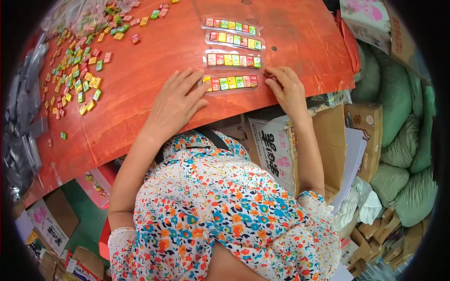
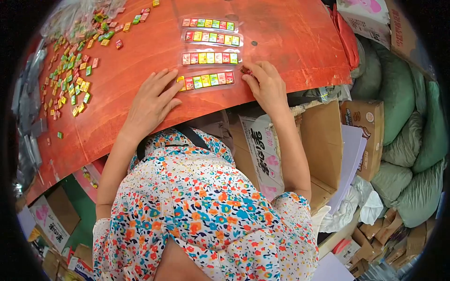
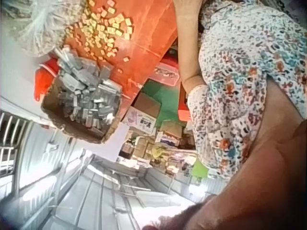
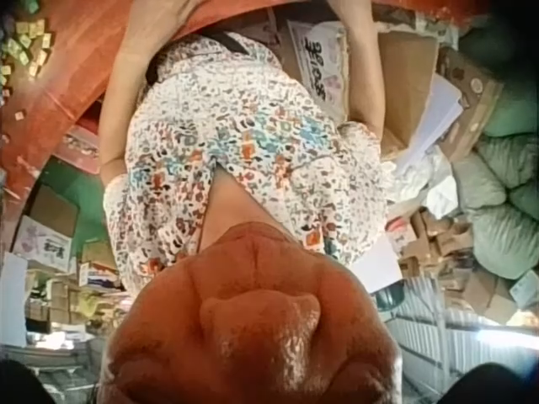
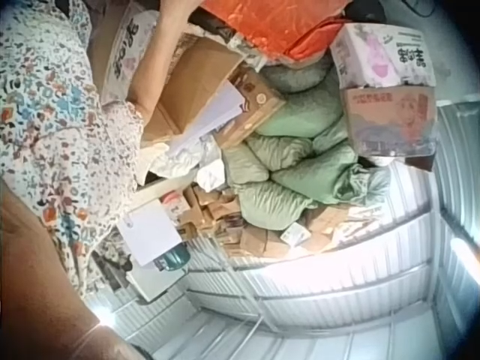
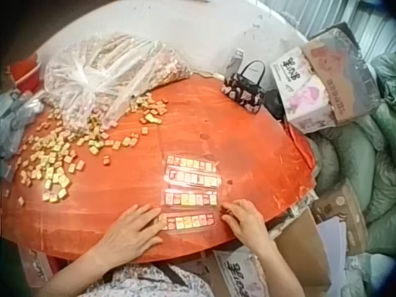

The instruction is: Sorting small colorful rectangular items into clear plastic containers and placing them into a cardboard box.

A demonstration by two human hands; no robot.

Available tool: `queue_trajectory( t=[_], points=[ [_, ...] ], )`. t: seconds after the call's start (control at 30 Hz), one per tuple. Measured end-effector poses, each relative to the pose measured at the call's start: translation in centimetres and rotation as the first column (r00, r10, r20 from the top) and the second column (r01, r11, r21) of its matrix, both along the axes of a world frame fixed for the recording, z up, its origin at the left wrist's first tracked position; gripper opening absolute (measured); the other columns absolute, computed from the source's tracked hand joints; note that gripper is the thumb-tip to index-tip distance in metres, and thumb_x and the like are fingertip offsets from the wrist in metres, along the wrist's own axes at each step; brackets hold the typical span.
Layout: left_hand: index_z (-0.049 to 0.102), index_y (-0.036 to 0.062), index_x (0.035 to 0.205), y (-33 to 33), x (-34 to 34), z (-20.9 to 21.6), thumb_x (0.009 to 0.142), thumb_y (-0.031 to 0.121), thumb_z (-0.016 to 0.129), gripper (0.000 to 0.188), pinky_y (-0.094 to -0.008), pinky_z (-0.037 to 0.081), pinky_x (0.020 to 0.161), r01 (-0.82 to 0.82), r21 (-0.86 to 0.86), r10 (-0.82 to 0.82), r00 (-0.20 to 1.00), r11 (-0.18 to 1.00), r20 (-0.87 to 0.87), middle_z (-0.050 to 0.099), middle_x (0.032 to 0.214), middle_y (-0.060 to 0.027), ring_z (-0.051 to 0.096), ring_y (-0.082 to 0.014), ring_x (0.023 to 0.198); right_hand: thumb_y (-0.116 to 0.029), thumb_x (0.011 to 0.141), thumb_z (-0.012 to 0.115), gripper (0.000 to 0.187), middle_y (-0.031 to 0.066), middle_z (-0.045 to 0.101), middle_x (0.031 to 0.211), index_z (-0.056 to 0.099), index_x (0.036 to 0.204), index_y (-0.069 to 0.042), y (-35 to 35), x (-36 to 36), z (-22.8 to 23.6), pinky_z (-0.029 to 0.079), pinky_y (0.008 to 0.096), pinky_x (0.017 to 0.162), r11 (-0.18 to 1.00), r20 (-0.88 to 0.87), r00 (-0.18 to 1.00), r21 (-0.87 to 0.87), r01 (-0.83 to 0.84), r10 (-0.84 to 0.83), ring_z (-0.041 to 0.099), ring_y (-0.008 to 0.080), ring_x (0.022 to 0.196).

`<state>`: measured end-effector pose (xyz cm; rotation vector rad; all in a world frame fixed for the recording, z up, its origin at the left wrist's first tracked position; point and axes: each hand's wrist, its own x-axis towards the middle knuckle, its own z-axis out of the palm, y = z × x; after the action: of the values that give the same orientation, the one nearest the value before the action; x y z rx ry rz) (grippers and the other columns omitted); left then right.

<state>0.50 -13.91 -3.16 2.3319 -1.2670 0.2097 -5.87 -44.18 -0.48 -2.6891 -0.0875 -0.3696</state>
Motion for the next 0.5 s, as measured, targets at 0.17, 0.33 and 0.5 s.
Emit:
queue_trajectory(
  t=[0.17, 0.33, 0.5],
  points=[
    [0.061, 0.0064, 0.122, -0.1, 0.3, 0.5, 0.085, 0.025, 0.068, 0.042, -0.0477, 0.038, 0.107, -0.03, -0.021, 0.03, 0.999, 0.999, 0.033, 0.053, 0.133, -0.0137, 0.05, -0.0322, 0.124, -0.01, 0.086, 0.068, 0.027, 0.0118, 0.064, 0.102, 0.065, 0.112, -0.003, -0.5, -0.1, -0.8, 0.051, 0.033, 0.073, 0.995, 0.004, 0.996, 0.016, 0.094, -0.095, 0.064, 0.026, 0.088],
    [0.062, 0.0053, 0.113, -0.9, -0.7, 1.2, 0.086, 0.019, 0.068, 0.031, -0.0422, 0.05, 0.078, -0.274, -0.155, 0.26, 0.96, 0.949, -0.103, 0.061, 0.104, -0.0133, 0.061, -0.0303, 0.092, -0.011, 0.087, 0.069, 0.024, 0.0112, 0.067, 0.094, 0.066, 0.108, 0.0, 1.0, -0.5, 0.1, 0.052, 0.0309, 0.067, 0.984, 0.171, 0.976, -0.089, 0.152, -0.135, 0.066, 0.0228, 0.079],
    [0.062, 0.0011, 0.102, -2.3, 0.4, 1.6, 0.084, 0.015, 0.071, 0.024, -0.0388, 0.052, 0.066, -0.363, -0.126, 0.291, 0.874, 0.923, -0.388, 0.061, 0.086, -0.0132, 0.062, -0.0284, 0.073, -0.013, 0.085, 0.074, 0.03, 0.0089, 0.067, 0.083, 0.064, 0.109, 0.0, 4.1, -0.9, -0.9, 0.052, 0.0277, 0.059, 0.937, -0.036, 0.989, 0.317, 0.146, -0.142, 0.063, 0.0115, 0.067]
  ],
)
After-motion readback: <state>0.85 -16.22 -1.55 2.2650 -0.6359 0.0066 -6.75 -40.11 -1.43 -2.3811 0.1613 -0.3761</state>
